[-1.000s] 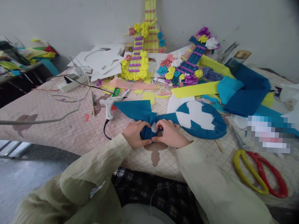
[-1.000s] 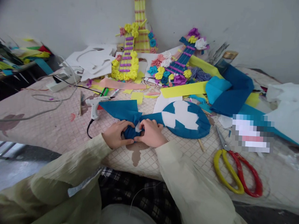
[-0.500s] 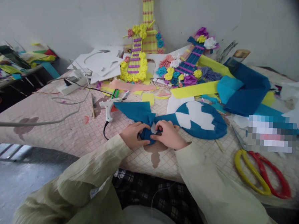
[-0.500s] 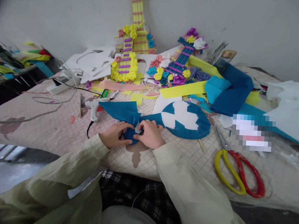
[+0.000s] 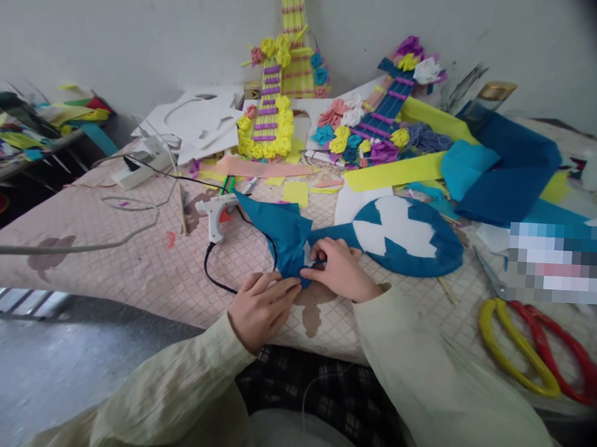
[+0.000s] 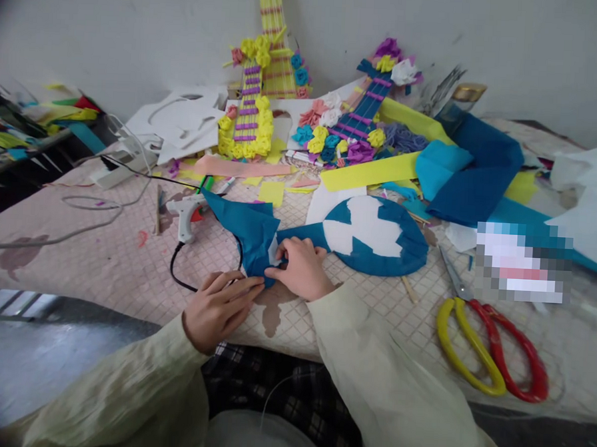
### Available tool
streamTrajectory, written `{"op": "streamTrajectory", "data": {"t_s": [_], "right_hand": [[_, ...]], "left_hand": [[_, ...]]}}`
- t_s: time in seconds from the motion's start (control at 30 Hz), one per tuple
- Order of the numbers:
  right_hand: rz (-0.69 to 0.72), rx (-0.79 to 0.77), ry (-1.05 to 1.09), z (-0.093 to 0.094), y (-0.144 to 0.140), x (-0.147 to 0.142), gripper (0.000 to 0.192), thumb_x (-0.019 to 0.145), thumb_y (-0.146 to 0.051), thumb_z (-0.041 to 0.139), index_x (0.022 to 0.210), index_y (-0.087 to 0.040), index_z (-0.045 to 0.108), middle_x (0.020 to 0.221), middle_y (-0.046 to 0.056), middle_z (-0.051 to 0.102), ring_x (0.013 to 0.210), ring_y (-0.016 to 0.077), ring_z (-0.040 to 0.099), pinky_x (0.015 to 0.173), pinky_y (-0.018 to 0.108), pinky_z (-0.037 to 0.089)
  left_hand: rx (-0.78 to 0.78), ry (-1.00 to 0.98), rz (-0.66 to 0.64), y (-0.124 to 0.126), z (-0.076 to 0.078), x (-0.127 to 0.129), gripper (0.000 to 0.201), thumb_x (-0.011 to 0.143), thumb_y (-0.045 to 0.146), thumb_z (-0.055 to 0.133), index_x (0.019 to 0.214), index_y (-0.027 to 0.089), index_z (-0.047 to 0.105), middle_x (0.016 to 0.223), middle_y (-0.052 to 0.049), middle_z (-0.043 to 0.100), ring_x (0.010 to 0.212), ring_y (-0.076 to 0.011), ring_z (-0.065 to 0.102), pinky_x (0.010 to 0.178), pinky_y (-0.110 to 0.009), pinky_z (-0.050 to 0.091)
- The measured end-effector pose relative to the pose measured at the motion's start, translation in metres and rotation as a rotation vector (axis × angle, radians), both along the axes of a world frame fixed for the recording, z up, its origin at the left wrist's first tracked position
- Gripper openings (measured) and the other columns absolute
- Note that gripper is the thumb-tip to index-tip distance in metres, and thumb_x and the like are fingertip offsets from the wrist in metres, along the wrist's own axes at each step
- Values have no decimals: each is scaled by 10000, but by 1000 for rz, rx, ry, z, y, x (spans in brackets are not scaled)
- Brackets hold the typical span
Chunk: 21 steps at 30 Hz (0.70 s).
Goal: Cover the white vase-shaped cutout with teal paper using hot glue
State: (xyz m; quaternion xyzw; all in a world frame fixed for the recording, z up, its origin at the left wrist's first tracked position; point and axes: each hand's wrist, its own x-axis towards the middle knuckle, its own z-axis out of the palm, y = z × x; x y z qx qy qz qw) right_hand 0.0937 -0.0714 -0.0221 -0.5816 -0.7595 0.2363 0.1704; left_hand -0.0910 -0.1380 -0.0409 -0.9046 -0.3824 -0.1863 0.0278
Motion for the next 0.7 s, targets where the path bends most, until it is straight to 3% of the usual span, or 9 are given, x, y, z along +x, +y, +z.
{"op": "streamTrajectory", "data": {"t_s": [0.13,0.33,0.57,0.7], "right_hand": [[15,-38,41,1,0,4,179,782,-389,519,758,-214,549,819,-1,581,854,179,479,699,307,229],[25,-34,10,2,-1,3,215,661,-351,656,789,-215,549,860,0,574,887,195,471,705,304,231],[45,4,27,-3,-1,3,175,676,-330,650,778,-215,565,840,1,568,866,190,468,711,313,236],[22,83,149,-3,-10,3,112,730,-301,611,784,-209,576,821,8,580,838,175,478,737,323,278]], "left_hand": [[11,-23,38,-1,0,4,304,832,167,444,1116,190,551,1152,-19,602,1010,-231,464,853,-418,330],[26,-37,47,0,-1,4,302,819,170,424,1080,211,570,1129,-16,618,1013,-242,470,856,-447,313],[-6,-109,-7,7,3,6,292,790,157,424,1034,180,584,1073,-19,644,971,-218,501,822,-414,356],[-8,-145,-26,9,7,7,249,782,194,436,953,170,614,1028,-28,660,906,-207,520,791,-390,382]]}}
